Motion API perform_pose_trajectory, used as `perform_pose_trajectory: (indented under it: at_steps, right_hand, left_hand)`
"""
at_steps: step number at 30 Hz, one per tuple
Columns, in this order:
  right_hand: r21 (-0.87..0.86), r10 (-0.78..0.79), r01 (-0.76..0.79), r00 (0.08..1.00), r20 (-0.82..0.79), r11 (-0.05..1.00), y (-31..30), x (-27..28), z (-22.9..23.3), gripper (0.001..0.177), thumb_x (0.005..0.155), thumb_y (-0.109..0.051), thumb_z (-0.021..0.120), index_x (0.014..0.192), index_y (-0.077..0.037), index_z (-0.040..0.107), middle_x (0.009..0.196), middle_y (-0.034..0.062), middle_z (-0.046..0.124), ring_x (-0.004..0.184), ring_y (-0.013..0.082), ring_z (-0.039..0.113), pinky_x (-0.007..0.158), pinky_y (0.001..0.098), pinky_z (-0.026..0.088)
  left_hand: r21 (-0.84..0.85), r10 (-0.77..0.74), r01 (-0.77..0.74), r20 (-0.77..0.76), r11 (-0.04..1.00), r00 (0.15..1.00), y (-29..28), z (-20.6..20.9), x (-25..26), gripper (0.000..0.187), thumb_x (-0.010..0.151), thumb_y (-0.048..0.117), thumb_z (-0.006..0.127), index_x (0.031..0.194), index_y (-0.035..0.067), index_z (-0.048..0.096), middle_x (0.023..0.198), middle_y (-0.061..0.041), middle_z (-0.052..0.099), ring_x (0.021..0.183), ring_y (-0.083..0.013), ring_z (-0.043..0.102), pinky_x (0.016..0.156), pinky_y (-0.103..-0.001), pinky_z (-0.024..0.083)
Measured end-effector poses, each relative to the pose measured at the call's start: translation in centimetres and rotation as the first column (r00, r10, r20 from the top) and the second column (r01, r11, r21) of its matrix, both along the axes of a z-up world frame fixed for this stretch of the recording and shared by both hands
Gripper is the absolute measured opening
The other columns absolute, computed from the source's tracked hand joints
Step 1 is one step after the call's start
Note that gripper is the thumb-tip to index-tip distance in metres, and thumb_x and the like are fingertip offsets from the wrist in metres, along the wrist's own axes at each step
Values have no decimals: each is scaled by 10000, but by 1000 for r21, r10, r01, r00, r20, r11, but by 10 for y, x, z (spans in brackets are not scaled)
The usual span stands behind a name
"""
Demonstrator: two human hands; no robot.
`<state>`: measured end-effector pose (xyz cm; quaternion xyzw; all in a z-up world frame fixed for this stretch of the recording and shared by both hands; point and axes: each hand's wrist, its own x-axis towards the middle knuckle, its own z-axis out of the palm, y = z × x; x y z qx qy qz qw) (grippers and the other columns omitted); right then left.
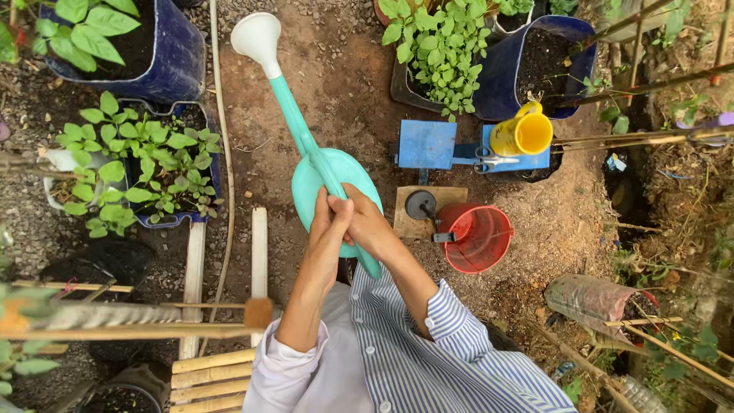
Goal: The person waters various potted plants and garden beds in an outdoor area using a watering can.
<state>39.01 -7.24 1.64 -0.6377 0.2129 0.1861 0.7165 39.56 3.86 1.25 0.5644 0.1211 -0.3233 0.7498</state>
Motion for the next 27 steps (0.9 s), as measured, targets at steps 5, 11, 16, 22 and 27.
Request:
perform_pose_trajectory:
  at_steps: [5,11,16,22,27]
  right_hand:
    - [41,-112,119,983,-147,992,-25,62,-30,250,1036,-274,539,1123,-45,587,667,-7,539,478,75,463,416,254,366]
    - [-35,-345,349,899,-268,936,-85,114,-87,188,998,-245,592,1104,-92,569,641,-13,484,439,95,435,376,276,352]
    - [-75,-578,588,750,-321,805,-147,131,-110,148,995,-252,584,1031,-122,524,666,2,495,444,121,444,379,290,350]
    - [-130,-769,776,558,-312,617,-206,154,-97,124,1008,-254,550,1020,-143,494,685,19,484,459,136,434,394,301,350]
    - [-142,-820,823,500,-277,550,-235,176,-73,122,1021,-230,530,1039,-113,499,701,36,490,484,138,436,418,300,348]
  left_hand:
    - [20,-153,153,-19,988,988,-14,-34,62,769,1000,347,598,1593,61,201,1384,-96,522,1200,-168,519,949,-303,452]
    - [-61,-112,109,-47,992,993,-11,-38,129,553,1020,274,584,1490,7,465,1500,-155,550,1390,-249,524,1146,-365,413]
    - [91,82,-76,-72,993,994,14,-34,183,443,1028,247,547,1417,35,531,1414,-156,609,1293,-255,598,1104,-393,471]
    - [144,248,-233,-89,962,965,33,-35,233,392,1049,227,535,1384,22,546,1385,-143,616,1261,-229,610,1076,-360,480]
    - [157,239,-223,-91,962,967,27,-39,281,364,1047,192,540,1362,10,555,1365,-135,625,1229,-224,619,1054,-353,492]
